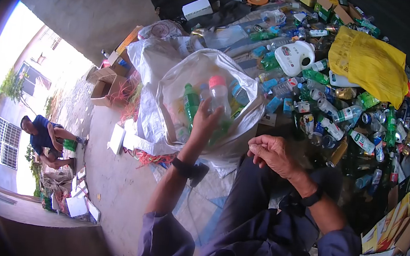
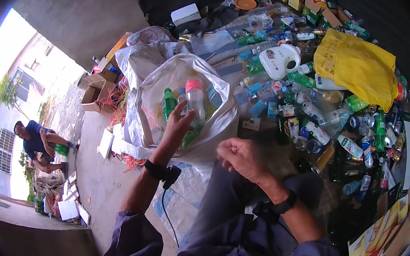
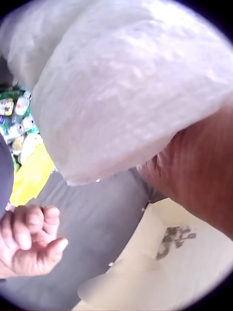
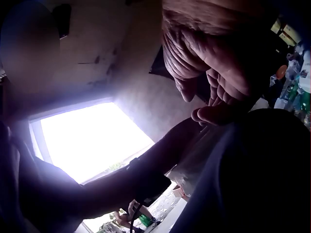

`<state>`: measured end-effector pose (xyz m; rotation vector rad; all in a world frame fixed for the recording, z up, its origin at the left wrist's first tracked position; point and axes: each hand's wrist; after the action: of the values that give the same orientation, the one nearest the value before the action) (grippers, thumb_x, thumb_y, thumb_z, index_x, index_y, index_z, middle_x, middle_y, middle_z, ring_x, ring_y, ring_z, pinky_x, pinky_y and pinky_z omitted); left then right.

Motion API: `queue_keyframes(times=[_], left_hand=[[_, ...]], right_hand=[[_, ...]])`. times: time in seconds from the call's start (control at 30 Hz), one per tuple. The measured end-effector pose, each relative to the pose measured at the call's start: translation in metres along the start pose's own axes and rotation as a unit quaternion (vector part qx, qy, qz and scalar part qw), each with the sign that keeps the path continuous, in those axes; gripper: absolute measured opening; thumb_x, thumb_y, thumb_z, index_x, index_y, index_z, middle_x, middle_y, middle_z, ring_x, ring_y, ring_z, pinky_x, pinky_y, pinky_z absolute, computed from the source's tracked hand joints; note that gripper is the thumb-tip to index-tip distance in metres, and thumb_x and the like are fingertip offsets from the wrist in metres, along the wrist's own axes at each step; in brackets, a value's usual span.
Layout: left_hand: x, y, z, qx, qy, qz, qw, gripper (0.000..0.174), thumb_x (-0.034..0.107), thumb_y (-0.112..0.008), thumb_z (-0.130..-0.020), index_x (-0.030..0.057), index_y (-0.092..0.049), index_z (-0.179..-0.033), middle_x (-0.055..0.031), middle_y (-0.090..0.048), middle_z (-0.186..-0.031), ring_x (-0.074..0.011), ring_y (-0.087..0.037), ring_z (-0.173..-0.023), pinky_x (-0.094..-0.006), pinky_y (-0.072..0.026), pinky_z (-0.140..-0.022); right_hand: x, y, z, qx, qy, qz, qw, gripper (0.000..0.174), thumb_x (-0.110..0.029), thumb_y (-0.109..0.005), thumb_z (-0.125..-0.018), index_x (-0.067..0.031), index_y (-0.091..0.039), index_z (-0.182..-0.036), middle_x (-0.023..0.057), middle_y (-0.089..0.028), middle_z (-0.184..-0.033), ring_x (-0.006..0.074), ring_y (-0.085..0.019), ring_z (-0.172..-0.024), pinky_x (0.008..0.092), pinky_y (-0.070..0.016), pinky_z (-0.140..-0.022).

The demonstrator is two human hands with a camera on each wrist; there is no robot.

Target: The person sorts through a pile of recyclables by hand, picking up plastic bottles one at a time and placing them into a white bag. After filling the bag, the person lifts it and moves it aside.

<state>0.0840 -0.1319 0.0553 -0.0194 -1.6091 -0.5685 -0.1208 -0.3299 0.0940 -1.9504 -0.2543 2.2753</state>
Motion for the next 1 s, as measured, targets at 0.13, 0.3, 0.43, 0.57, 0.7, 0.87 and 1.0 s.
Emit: queue_keyframes(times=[0.13,0.3,0.43,0.57,0.7,0.87,1.0], left_hand=[[0.037,0.014,0.009,-0.07,-0.105,-0.183,0.975,0.06,0.026,-0.07,-0.091,-0.0005,-0.052,-0.142,-0.0197,-0.071,-0.118,-0.0297,-0.068,-0.108,-0.0396,-0.0557,-0.087],[0.055,0.038,-0.008,-0.021,-0.202,-0.377,0.904,0.053,0.023,-0.074,-0.084,0.0035,-0.06,-0.132,-0.0244,-0.061,-0.135,-0.042,-0.056,-0.129,-0.0453,-0.0466,-0.104],[0.053,0.063,-0.048,0.018,-0.287,-0.54,0.791,0.059,0.027,-0.072,-0.084,0.0099,-0.055,-0.138,-0.0221,-0.047,-0.151,-0.0435,-0.036,-0.145,-0.0553,-0.0313,-0.115],[0.036,0.095,-0.086,0.031,-0.229,-0.616,0.753,0.061,0.029,-0.072,-0.085,0.0101,-0.053,-0.14,-0.0184,-0.044,-0.153,-0.041,-0.036,-0.145,-0.0542,-0.0322,-0.114],[0.001,0.118,-0.122,-0.005,-0.208,-0.554,0.806,0.066,0.03,-0.072,-0.085,0.0074,-0.049,-0.143,-0.0176,-0.04,-0.157,-0.0361,-0.04,-0.143,-0.0514,-0.0387,-0.11],[-0.033,0.125,-0.165,-0.057,-0.176,-0.527,0.83,0.061,0.029,-0.07,-0.085,0.0139,-0.053,-0.141,-0.0105,-0.051,-0.147,-0.0349,-0.047,-0.136,-0.0552,-0.0439,-0.103],[-0.009,0.115,-0.159,-0.034,-0.177,-0.557,0.811,0.056,0.023,-0.069,-0.085,0.0111,-0.056,-0.138,-0.0146,-0.054,-0.142,-0.0368,-0.05,-0.132,-0.0539,-0.0449,-0.103]], right_hand=[[-0.014,0.015,0.001,0.065,0.021,0.031,0.997,0.022,-0.018,-0.067,-0.098,0.0009,-0.068,-0.109,0.0055,-0.071,-0.087,0.0087,-0.064,-0.069,0.0231,-0.0512,-0.058],[-0.037,0.018,-0.011,0.147,0.219,0.22,0.939,0.027,-0.016,-0.072,-0.092,-0.002,-0.07,-0.115,0.0091,-0.069,-0.11,0.0184,-0.067,-0.095,0.0322,-0.0552,-0.08],[-0.051,0.023,-0.033,0.127,0.377,0.469,0.788,0.042,-0.029,-0.077,-0.085,-0.003,-0.071,-0.118,0.0117,-0.065,-0.128,0.0333,-0.051,-0.13,0.046,-0.0406,-0.109],[-0.032,0.029,-0.043,0.101,0.358,0.551,0.747,0.05,-0.036,-0.074,-0.087,-0.0005,-0.068,-0.121,0.0128,-0.064,-0.129,0.0363,-0.049,-0.133,0.0475,-0.0404,-0.11],[-0.01,0.036,-0.051,0.104,0.324,0.533,0.775,0.051,-0.036,-0.074,-0.088,-0.0005,-0.066,-0.124,0.0139,-0.063,-0.129,0.0378,-0.048,-0.133,0.0481,-0.0392,-0.111],[0.001,0.042,-0.054,0.101,0.332,0.487,0.802,0.054,-0.037,-0.071,-0.091,0.0031,-0.063,-0.126,0.0167,-0.061,-0.133,0.0387,-0.046,-0.135,0.0481,-0.0386,-0.112],[0.01,0.046,-0.05,0.112,0.323,0.465,0.817,0.057,-0.038,-0.07,-0.091,0.004,-0.064,-0.128,0.0169,-0.059,-0.136,0.0381,-0.045,-0.137,0.0473,-0.0371,-0.114]])
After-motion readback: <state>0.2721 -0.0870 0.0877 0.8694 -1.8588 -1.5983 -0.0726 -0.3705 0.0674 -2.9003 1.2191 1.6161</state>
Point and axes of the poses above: each hand's wrist, its own z-axis away from the middle knuckle, its own y-axis out of the back of the hand, x = y × z
